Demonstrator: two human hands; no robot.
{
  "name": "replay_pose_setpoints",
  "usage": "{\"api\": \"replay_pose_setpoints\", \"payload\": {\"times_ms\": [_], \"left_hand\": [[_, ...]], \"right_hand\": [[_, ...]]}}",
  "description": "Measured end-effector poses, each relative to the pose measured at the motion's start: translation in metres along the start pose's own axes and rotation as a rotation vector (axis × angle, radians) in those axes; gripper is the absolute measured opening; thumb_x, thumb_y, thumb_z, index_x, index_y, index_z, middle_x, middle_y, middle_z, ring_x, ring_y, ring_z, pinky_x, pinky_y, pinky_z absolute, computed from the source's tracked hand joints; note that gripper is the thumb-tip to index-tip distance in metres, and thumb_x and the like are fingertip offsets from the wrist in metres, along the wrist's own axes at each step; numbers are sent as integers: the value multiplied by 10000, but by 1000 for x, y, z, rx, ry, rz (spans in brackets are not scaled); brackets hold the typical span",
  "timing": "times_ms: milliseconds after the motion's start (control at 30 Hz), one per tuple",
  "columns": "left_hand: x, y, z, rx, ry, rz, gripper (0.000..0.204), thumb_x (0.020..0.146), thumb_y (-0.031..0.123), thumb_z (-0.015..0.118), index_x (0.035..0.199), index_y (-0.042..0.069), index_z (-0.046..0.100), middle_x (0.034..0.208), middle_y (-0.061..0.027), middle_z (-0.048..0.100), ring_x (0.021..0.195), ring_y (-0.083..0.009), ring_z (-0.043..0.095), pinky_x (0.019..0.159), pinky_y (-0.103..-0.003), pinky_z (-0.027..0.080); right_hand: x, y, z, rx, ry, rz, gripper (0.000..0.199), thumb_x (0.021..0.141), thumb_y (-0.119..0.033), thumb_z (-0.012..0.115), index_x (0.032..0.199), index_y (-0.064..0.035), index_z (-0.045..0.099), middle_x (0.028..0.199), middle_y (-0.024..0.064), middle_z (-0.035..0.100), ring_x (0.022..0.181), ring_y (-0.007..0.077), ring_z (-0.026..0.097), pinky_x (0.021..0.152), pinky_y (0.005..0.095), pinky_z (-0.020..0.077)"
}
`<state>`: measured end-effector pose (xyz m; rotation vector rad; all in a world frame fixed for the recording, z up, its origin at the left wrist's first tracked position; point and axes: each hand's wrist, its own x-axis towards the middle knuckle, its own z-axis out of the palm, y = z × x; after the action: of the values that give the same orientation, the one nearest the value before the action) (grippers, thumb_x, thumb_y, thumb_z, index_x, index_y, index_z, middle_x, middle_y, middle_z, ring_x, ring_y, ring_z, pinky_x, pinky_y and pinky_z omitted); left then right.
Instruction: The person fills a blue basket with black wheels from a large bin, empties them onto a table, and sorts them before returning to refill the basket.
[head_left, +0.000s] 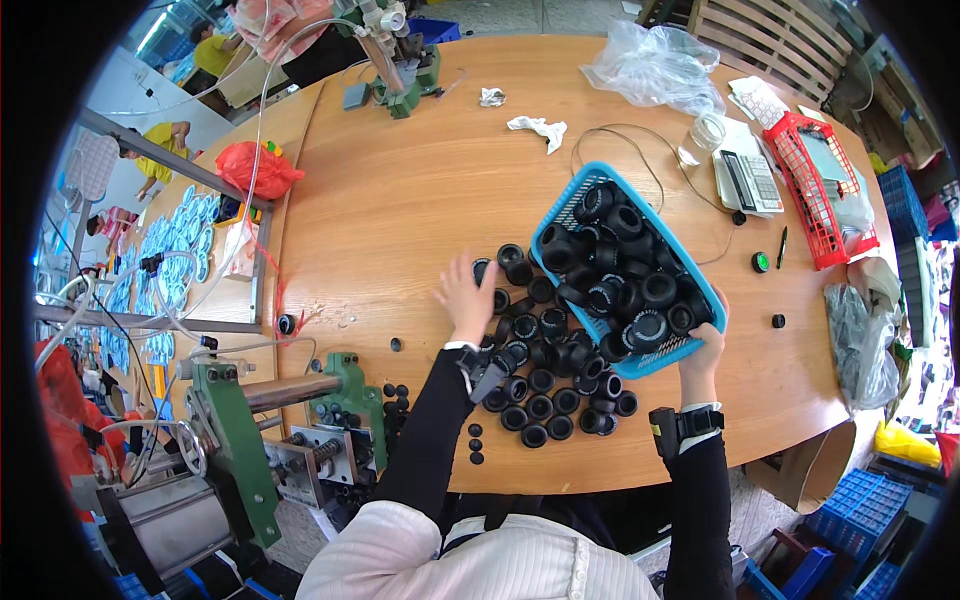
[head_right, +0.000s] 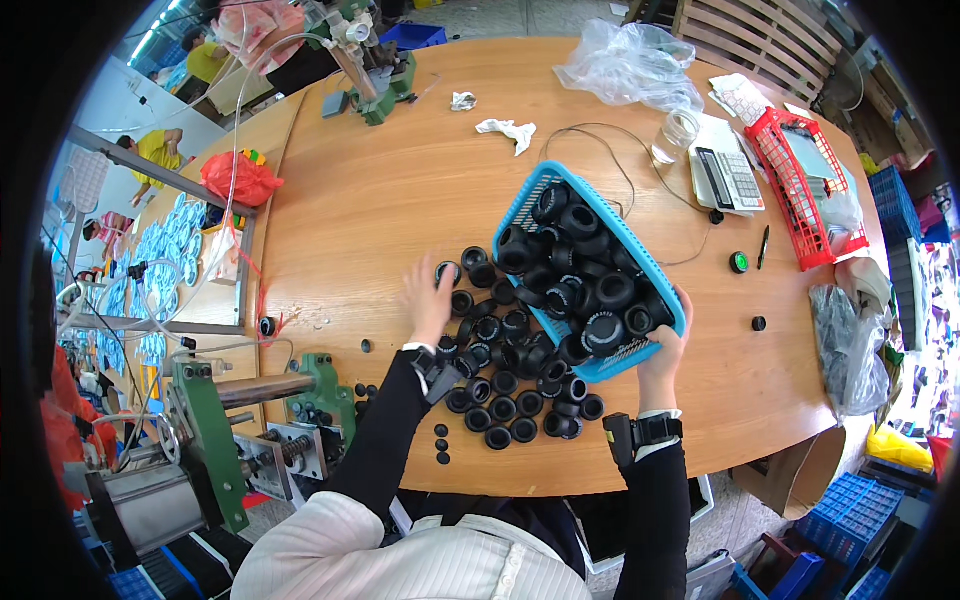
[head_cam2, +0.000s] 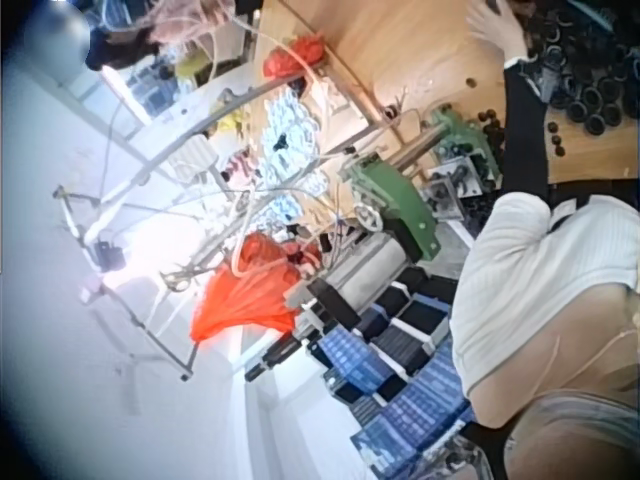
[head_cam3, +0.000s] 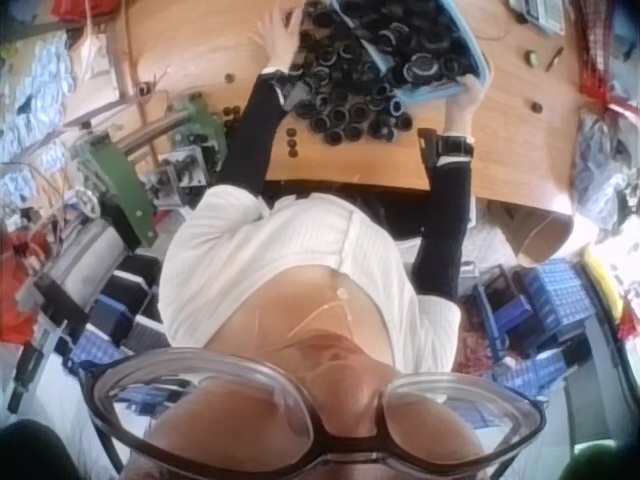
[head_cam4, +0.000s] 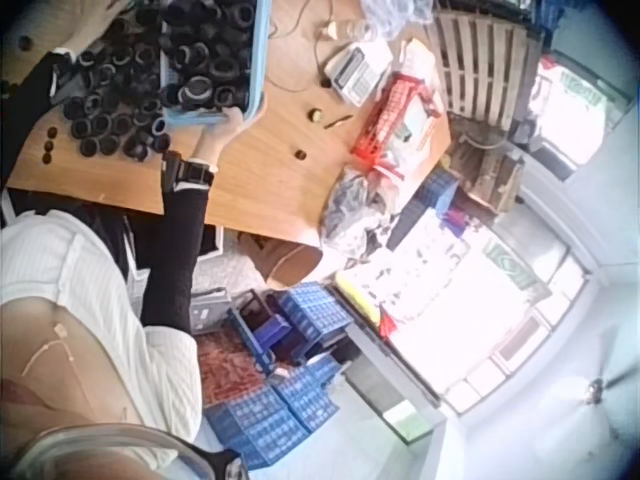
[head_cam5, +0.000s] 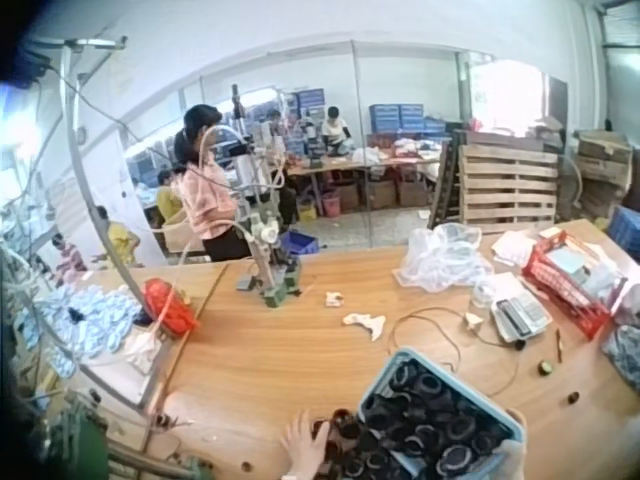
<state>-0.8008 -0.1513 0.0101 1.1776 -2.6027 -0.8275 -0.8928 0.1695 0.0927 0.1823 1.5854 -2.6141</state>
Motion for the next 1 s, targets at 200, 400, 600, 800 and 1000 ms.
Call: {"api": "replay_pose_setpoints", "payload": {"times_ms": [200, 400, 600, 800, 1000], "left_hand": [[-13, -74, 7, -266, -269, 220, 487, 897, 371, 500, 1316, 131, 439, 1369, -125, 421, 1348, -376, 206, 1094, -493, 69], [-26, -76, 13, -521, -257, 257, 476, 893, 294, 524, 1304, 68, 440, 1349, -145, 437, 1340, -332, 256, 1098, -427, 142], [52, -86, 30, -851, -74, 83, 456, 912, 186, 512, 1297, -26, 393, 1271, -132, 470, 1202, -195, 418, 1010, -301, 304], [83, -60, 17, -1052, -370, 62, 232, 842, 143, 609, 1024, -2, 603, 941, -70, 632, 864, -149, 581, 763, -273, 470], [73, -43, 44, -865, -489, 438, 599, 761, 215, 674, 1278, 54, 416, 1140, -115, 543, 1099, -227, 476, 973, -334, 353]], "right_hand": [[-6, 5, 9, 40, 24, -3, 797, 449, -49, 423, 1245, -16, 397, 1190, 147, 466, 1121, 291, 482, 966, 326, 425], [-3, 10, -1, 30, -16, -61, 819, 441, -74, 440, 1256, -16, 390, 1198, 160, 473, 1130, 306, 480, 993, 353, 405], [3, 11, 8, 11, -53, -21, 828, 448, -91, 454, 1270, -19, 381, 1212, 168, 473, 1131, 320, 483, 1012, 381, 384], [7, 22, -8, 18, -87, -31, 795, 520, -99, 513, 1302, -18, 392, 1246, 176, 479, 1181, 328, 459, 1014, 407, 373], [42, 141, 128, 245, -269, 114, 704, 613, -150, 565, 1294, -28, 432, 1227, 146, 510, 1090, 283, 515, 959, 409, 402]]}}
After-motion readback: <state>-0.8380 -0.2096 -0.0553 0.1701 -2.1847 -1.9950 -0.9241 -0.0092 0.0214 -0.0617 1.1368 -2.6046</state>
